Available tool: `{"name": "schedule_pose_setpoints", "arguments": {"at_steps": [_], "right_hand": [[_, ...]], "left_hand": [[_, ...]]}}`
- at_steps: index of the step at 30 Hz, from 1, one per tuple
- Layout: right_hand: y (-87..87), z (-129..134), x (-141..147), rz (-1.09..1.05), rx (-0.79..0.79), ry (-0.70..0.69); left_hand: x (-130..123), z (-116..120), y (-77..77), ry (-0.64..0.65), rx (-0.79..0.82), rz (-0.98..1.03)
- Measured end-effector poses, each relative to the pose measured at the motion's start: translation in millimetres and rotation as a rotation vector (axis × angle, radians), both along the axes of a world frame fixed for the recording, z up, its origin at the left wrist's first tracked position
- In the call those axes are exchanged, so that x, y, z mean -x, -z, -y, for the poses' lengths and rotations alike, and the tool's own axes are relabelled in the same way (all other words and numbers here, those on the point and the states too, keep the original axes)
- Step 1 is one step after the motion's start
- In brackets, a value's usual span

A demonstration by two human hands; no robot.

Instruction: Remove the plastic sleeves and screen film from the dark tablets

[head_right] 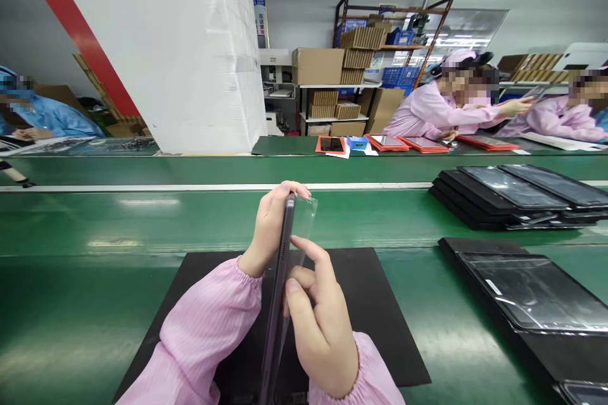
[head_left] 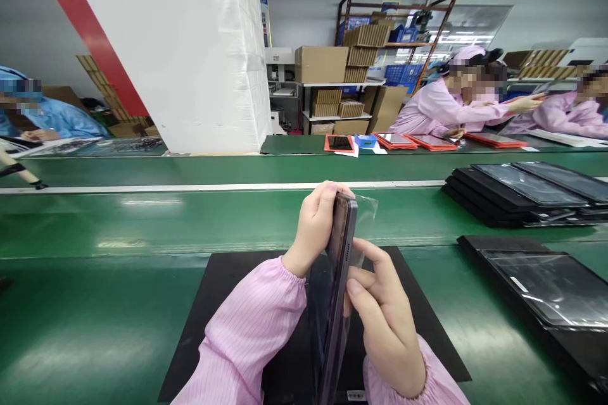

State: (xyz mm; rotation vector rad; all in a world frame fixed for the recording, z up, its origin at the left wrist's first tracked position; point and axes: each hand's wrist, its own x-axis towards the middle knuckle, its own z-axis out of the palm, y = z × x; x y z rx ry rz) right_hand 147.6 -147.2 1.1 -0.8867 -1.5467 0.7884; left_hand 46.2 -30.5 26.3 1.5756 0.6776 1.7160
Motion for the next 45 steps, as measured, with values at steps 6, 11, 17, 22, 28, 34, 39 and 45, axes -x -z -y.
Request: {"name": "schedule_pose_setpoints", "arguments": {"at_steps": [6, 11, 17, 22, 28, 34, 39, 45], "right_hand": [[2.0, -1.8, 1.3, -0.003, 0.0, -0.018], [4.3, -4.2, 1.5, 0.03, -0.002, -0.018], [2.8, -3.9, 0.5, 0.051, -0.029, 0.007], [-3.2, 0.7, -2.1, 0.134, -0.185, 0.205], [-8.8, 8.8, -10.1, 0.061, -0.233, 0.48], [-11.6, 4.6, -15.9, 0.004, -0.271, 0.564], [-9.5, -0.5, -17.1, 0.02, -0.227, 0.421], [-3.4, -0.6, -17.6, 0.041, -0.218, 0.319]], "left_hand": [[1.6, -3.8, 1.2, 0.035, 0.032, 0.021], [0.9, -7.0, 2.1, 0.047, 0.065, 0.054], [1.1, -7.1, 1.2, 0.021, 0.061, 0.025], [-2.4, 3.4, -2.6, -0.078, 0.059, -0.077], [-20.7, 30.0, -3.0, -0.127, -0.148, -0.244], [-25.1, 30.1, 0.2, -0.116, -0.201, -0.279], [-20.1, 17.0, 2.2, -0.07, -0.152, -0.231], [-18.0, 15.6, 3.1, -0.042, -0.098, -0.173]]}}
